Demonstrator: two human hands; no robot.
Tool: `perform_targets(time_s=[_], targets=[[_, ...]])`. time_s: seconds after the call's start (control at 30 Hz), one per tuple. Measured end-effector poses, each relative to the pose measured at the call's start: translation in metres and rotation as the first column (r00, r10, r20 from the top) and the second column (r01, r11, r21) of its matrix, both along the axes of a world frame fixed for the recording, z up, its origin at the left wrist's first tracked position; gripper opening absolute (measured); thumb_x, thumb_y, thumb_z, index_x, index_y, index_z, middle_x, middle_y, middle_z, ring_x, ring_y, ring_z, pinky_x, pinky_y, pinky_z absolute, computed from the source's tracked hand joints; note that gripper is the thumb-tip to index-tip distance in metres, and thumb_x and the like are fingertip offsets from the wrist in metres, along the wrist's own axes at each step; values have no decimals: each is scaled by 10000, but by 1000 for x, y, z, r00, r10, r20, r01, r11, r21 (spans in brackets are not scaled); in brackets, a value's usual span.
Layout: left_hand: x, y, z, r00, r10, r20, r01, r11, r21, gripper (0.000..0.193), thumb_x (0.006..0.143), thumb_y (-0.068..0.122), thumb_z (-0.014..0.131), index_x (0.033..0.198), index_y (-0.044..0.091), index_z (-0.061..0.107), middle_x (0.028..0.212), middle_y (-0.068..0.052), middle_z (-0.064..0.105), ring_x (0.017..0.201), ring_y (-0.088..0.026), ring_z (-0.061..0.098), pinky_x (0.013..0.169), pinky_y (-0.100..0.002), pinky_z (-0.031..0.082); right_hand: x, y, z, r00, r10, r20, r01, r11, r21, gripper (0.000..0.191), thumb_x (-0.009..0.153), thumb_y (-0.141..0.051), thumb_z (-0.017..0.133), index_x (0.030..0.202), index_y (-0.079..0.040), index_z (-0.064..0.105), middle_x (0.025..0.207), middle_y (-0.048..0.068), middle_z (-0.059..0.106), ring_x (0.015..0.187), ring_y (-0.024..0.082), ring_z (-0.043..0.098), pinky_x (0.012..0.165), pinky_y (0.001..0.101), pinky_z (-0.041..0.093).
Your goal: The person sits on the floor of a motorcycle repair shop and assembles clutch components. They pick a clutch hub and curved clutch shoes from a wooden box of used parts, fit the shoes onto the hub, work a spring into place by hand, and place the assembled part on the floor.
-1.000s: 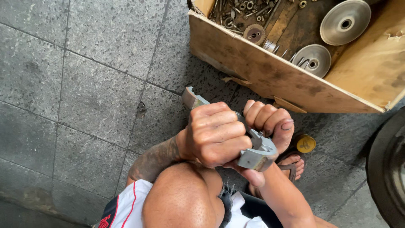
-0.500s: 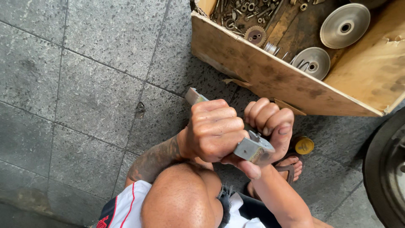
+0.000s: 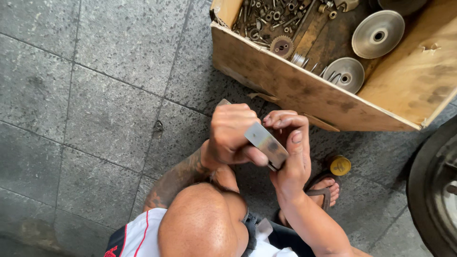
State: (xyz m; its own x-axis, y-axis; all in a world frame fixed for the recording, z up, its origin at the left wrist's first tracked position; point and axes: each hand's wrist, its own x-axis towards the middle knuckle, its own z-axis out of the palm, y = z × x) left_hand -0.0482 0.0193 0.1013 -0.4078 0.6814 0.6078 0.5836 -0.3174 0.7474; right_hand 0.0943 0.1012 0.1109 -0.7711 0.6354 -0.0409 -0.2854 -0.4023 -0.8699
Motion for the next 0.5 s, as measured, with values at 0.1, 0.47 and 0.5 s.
perform_targets(time_s=[0.1, 0.47, 0.5], targets=[[-3, -3, -24, 909, 97, 405, -132, 989, 59, 674, 1051, 603, 518, 711, 22, 554, 653, -87, 544, 581, -256, 547, 559, -403, 431, -4, 5, -3, 992, 116, -51, -114, 993, 40, 423, 1157, -461, 450, 1259, -53, 492, 1260, 138, 517, 1264, 233, 492, 1185, 386, 354], [-28, 8, -65, 467, -652, 597, 92, 708, 701, 827, 1044, 741, 79, 672, 133, 499, 584, 4, 512, 611, -170, 507, 819, -379, 421, -22, -9, -47, 979, 195, 60, -154, 899, -410, 591, 1038, -501, 410, 1477, -105, 434, 1303, 94, 646, 1043, 164, 649, 830, 334, 590], [-25, 8, -63, 473, -628, 618, 78, 729, 681, 814, 1061, 728, 97, 725, 130, 535, 646, 0, 547, 685, -172, 542, 863, -378, 437, -19, -10, -49, 985, 128, 113, -76, 921, -383, 547, 1057, -441, 441, 1463, -76, 465, 1255, 91, 653, 1015, 154, 655, 781, 314, 574]])
